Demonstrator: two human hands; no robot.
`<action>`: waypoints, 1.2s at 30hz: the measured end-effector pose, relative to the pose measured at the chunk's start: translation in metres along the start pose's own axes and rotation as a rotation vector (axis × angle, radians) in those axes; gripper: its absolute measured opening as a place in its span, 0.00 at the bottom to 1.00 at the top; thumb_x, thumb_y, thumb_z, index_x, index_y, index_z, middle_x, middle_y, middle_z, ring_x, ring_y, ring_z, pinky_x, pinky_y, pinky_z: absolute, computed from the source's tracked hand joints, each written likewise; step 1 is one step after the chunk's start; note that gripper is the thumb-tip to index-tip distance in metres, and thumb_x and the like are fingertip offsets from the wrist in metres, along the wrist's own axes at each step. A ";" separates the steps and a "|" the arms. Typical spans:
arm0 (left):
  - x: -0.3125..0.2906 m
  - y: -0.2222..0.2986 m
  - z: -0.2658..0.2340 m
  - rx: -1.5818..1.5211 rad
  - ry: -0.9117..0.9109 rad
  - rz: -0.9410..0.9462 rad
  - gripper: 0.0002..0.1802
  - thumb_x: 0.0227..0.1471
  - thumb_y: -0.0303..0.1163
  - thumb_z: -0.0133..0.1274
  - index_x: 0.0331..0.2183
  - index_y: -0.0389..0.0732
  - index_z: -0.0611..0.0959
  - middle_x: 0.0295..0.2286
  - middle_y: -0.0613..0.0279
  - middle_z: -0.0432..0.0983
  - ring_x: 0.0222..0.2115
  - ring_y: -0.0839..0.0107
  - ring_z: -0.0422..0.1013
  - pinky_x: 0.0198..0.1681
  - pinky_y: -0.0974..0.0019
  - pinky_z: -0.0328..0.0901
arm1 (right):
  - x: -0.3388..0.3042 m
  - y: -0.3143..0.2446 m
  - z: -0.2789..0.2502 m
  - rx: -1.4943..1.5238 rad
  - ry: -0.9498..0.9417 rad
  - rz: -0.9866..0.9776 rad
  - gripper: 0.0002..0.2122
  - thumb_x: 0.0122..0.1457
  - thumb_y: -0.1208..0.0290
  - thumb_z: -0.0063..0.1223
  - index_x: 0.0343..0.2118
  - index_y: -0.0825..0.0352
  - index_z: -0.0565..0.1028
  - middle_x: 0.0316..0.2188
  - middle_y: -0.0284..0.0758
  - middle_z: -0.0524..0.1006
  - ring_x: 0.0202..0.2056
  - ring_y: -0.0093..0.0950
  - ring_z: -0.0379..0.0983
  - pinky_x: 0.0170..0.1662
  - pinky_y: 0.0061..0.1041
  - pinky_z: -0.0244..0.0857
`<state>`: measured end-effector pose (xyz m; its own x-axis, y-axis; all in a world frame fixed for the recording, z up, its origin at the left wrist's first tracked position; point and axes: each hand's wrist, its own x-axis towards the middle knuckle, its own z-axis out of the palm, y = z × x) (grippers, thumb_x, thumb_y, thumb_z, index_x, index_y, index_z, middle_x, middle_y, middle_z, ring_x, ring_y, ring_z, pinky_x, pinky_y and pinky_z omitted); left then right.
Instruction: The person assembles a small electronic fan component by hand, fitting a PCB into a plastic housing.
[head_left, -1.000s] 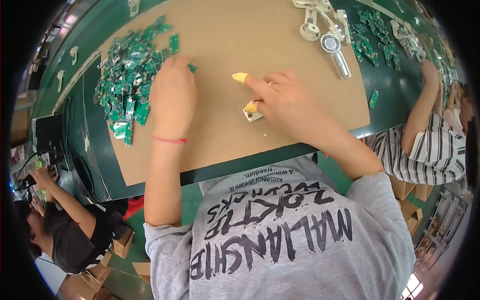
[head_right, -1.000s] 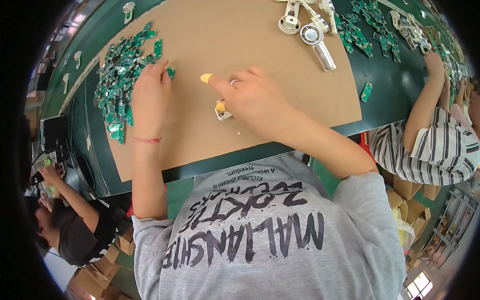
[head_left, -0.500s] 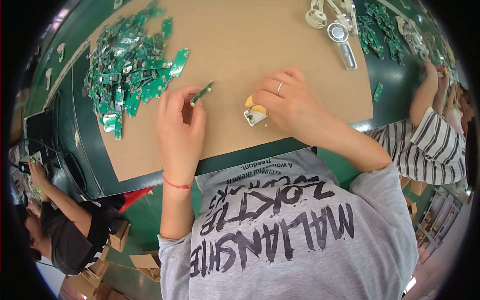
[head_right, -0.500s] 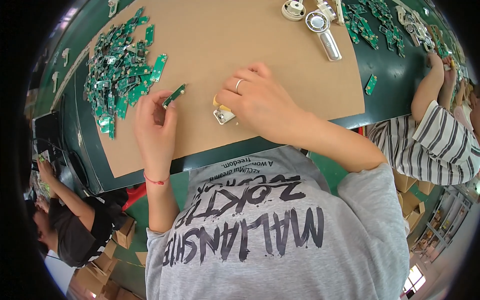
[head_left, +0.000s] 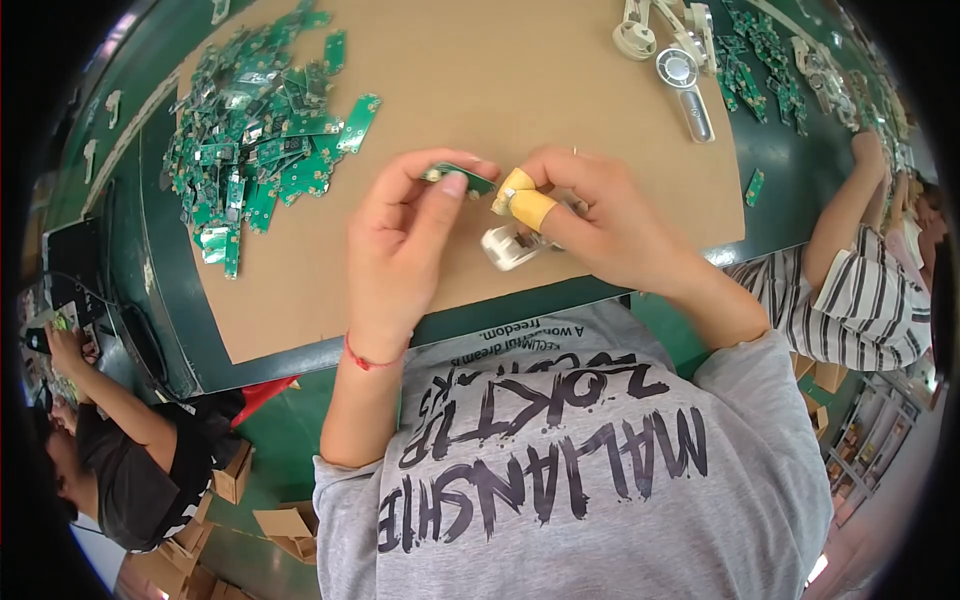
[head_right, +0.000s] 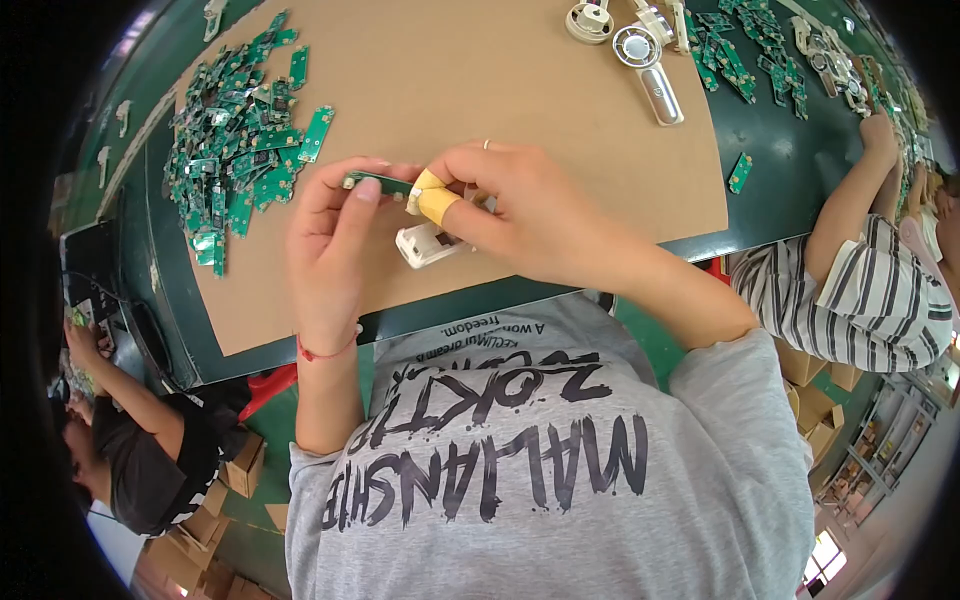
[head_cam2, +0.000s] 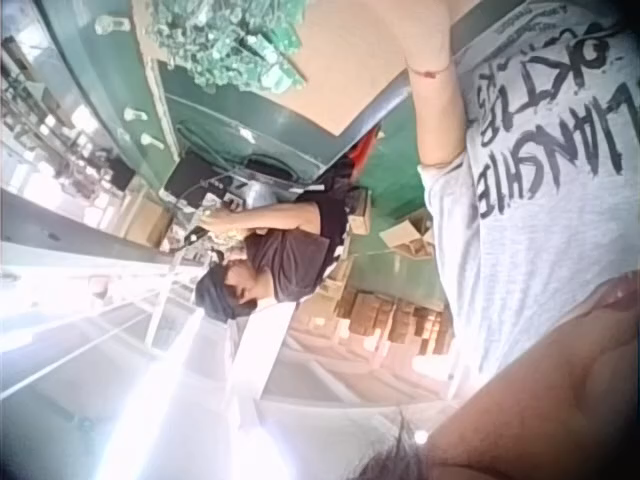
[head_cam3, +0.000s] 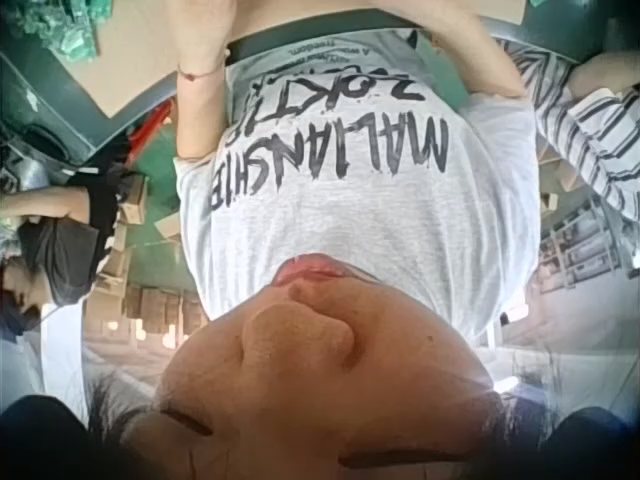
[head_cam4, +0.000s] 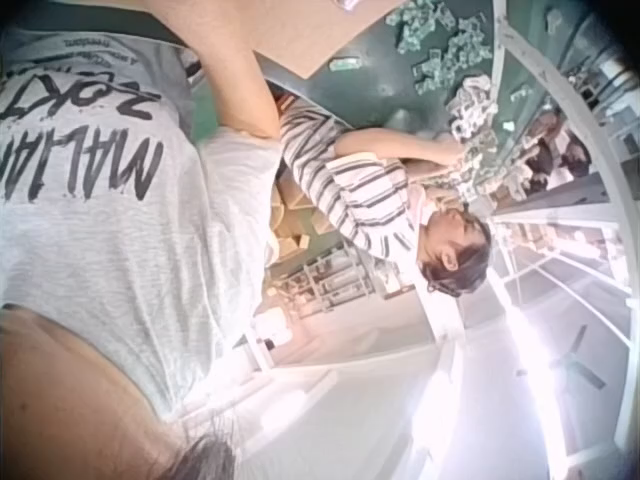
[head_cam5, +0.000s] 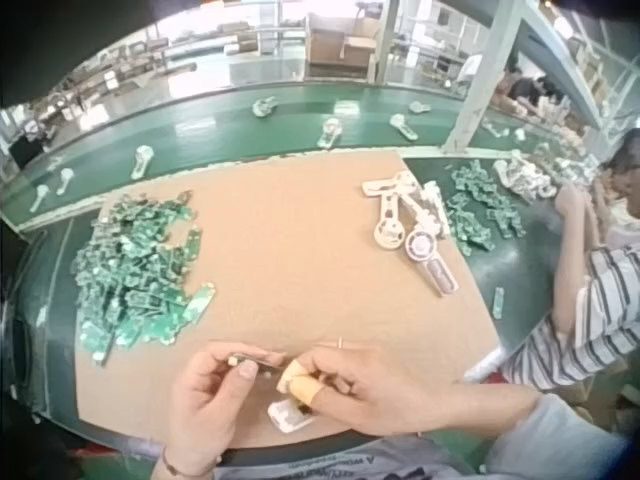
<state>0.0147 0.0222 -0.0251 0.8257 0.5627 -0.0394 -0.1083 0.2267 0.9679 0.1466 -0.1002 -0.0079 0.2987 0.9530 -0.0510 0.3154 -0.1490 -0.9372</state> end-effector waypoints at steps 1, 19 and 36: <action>0.000 0.001 0.004 -0.005 -0.004 -0.003 0.13 0.52 0.22 0.45 0.42 0.35 0.73 0.31 0.62 0.72 0.35 0.77 0.68 0.39 0.74 0.63 | -0.002 -0.002 0.001 0.176 0.029 0.059 0.06 0.54 0.74 0.46 0.32 0.71 0.72 0.24 0.33 0.71 0.25 0.19 0.68 0.26 0.18 0.61; -0.011 0.021 0.016 0.763 0.063 0.415 0.22 0.43 0.18 0.52 0.43 0.42 0.77 0.24 0.63 0.68 0.22 0.76 0.64 0.24 0.74 0.60 | 0.006 -0.018 -0.001 -0.426 0.368 -0.397 0.09 0.33 0.77 0.56 0.19 0.65 0.67 0.21 0.31 0.69 0.23 0.28 0.64 0.27 0.24 0.58; -0.022 0.025 0.021 0.935 0.086 0.459 0.22 0.38 0.16 0.52 0.41 0.37 0.78 0.18 0.64 0.57 0.19 0.71 0.58 0.22 0.70 0.57 | 0.003 -0.032 0.001 -0.617 0.344 -0.535 0.13 0.27 0.83 0.55 0.19 0.67 0.65 0.18 0.34 0.63 0.21 0.31 0.60 0.22 0.26 0.55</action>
<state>0.0055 -0.0013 0.0048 0.7676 0.5019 0.3987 0.1001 -0.7083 0.6988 0.1361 -0.0921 0.0215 0.1947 0.8185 0.5405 0.8902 0.0839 -0.4477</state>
